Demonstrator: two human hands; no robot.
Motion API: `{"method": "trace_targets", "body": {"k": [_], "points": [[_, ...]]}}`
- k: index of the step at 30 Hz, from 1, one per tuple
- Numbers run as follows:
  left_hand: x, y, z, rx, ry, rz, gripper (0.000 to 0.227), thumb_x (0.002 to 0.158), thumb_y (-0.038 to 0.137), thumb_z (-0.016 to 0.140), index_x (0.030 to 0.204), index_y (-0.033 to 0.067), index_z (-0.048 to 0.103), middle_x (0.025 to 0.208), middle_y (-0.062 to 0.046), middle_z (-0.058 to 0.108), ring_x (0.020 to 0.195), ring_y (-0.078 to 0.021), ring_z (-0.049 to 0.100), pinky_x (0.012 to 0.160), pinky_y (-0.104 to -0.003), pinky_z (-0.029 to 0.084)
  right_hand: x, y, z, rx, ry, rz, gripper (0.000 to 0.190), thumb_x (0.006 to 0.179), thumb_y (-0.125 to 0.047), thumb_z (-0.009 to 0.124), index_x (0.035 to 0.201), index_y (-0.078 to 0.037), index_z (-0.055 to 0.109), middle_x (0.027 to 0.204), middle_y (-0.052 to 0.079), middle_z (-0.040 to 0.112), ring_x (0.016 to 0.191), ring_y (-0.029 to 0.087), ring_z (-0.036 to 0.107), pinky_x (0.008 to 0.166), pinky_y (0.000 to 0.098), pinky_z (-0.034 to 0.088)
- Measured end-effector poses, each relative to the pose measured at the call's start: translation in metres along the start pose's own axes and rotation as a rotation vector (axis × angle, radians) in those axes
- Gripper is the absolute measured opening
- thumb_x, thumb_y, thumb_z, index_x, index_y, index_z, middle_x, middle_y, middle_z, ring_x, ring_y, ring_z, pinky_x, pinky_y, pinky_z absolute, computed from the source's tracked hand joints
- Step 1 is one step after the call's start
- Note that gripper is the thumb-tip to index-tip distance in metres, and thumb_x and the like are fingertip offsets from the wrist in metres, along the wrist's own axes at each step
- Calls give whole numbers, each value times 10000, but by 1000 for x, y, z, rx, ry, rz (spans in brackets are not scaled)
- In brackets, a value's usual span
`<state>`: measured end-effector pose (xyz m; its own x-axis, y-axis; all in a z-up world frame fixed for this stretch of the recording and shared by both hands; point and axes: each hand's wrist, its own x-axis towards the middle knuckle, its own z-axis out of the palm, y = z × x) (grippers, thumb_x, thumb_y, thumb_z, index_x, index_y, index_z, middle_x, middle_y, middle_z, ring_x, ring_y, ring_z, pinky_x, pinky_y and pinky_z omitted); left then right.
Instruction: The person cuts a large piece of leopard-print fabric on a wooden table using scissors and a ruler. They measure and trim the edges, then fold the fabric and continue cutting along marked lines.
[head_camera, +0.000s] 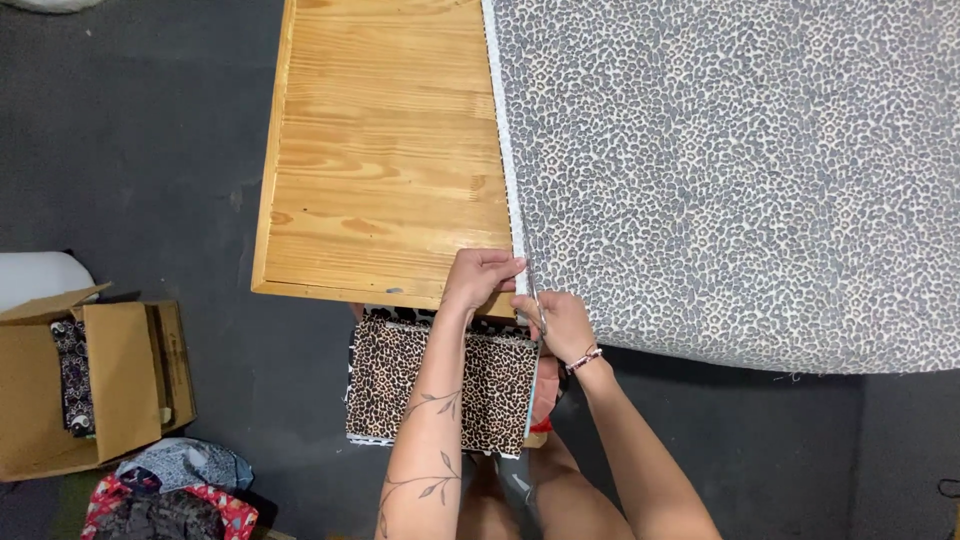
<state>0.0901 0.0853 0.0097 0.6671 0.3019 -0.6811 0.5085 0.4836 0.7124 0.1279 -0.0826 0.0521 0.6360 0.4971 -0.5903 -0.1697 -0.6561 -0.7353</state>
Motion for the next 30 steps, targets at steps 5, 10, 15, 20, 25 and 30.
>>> {"method": "trace_targets", "body": {"k": [5,10,15,20,25,30], "points": [[-3,-4,1,11,14,-28,351,764,118,875,1049,-42,746,889,-214,749,745,-249,742,733,-352,653,0,10,-1,11,-17,-3,644,916,-607,658,514,-104,637,459,47,640,536,208,582,592,297,438],[-24,4,5,44,20,-56,336,757,106,871,1037,-37,754,879,-223,749,732,-244,739,720,-349,654,-5,1,-6,-4,-46,16,636,914,-634,634,535,-124,659,488,37,670,564,212,615,611,306,457],[-36,4,3,209,52,-55,248,759,151,846,986,65,796,805,-156,759,674,-189,745,682,-283,637,-6,6,-4,-19,-69,23,619,904,-611,645,509,-134,637,456,25,645,531,215,604,588,296,450],[-39,-7,1,271,71,-62,219,756,165,839,964,103,808,766,-123,759,658,-172,742,675,-266,625,-11,13,0,14,-57,33,602,889,-590,686,517,-122,612,443,32,631,520,196,594,579,281,435],[-36,-16,1,412,82,-61,184,761,250,830,937,198,818,721,-27,765,628,-120,743,663,-237,616,-12,4,-6,-10,-68,49,581,900,-568,681,539,-116,623,453,26,643,522,187,609,577,274,445],[-56,-19,5,542,87,-46,91,781,302,805,858,255,818,661,38,736,703,-107,727,754,-273,563,-10,13,-6,-5,-64,-14,602,908,-555,692,506,-114,609,445,41,640,491,185,569,555,277,426]]}}
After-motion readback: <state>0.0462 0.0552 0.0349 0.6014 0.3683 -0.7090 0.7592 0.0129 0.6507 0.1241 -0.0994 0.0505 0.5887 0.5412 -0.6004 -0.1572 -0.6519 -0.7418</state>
